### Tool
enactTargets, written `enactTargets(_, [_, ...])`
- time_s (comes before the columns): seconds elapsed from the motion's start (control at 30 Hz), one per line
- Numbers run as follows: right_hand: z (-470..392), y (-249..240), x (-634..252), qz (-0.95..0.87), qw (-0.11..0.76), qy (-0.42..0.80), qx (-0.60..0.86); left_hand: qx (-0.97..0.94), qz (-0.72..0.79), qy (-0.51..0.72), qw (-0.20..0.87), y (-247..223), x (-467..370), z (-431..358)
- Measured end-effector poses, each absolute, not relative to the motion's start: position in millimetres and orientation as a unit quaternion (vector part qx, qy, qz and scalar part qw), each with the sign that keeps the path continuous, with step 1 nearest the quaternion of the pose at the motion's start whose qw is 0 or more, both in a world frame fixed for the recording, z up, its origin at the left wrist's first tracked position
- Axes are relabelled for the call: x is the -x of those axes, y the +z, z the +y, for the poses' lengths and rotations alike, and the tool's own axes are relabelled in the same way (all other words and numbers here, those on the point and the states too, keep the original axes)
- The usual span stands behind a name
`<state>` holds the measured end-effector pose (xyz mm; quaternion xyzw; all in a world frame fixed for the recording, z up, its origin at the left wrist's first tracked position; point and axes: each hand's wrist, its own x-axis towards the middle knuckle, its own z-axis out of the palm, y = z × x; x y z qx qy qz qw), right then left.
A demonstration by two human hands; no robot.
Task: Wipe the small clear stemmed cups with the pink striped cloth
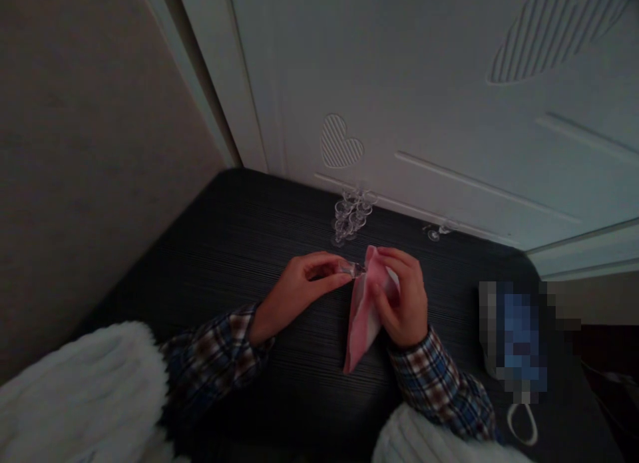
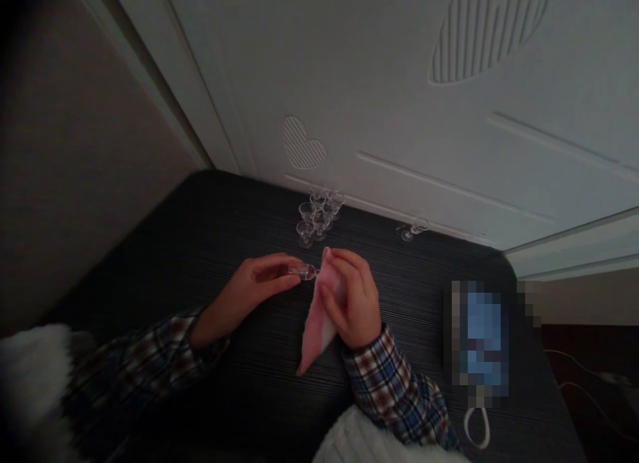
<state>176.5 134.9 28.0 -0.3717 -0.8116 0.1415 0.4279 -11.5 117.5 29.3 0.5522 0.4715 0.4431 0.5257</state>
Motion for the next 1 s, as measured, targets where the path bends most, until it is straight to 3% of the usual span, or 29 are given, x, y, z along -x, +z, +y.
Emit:
enactTargets(0.1, [134.0,29.0,-175.4,-0.835,0.386,0.170,0.355,-0.532,0.456,0.449,0.554,30.0,10.7,117.4])
enactTargets(0.3, [132.8,24.9,-177.3,-0.832,0.382,0.177,0.362,-0.566,0.442,0.449,0.531,26.7,9.3,115.3])
enactTargets(0.8, [128.1,30.1,-175.7,-0.777,0.380,0.249,0.435,-0.780,0.431,0.395,0.226,28.5,8.3,104.1])
enactTargets(0.9, [128.0,29.2,-175.2,-0.768,0.389,0.258,0.439,-0.779,0.426,0.394,0.240,28.6,7.8,105.3])
enactTargets(1.0, [126.9,26.7,-175.2,-0.767,0.399,0.238,0.443,-0.757,0.419,0.386,0.319,31.7,6.1,106.3])
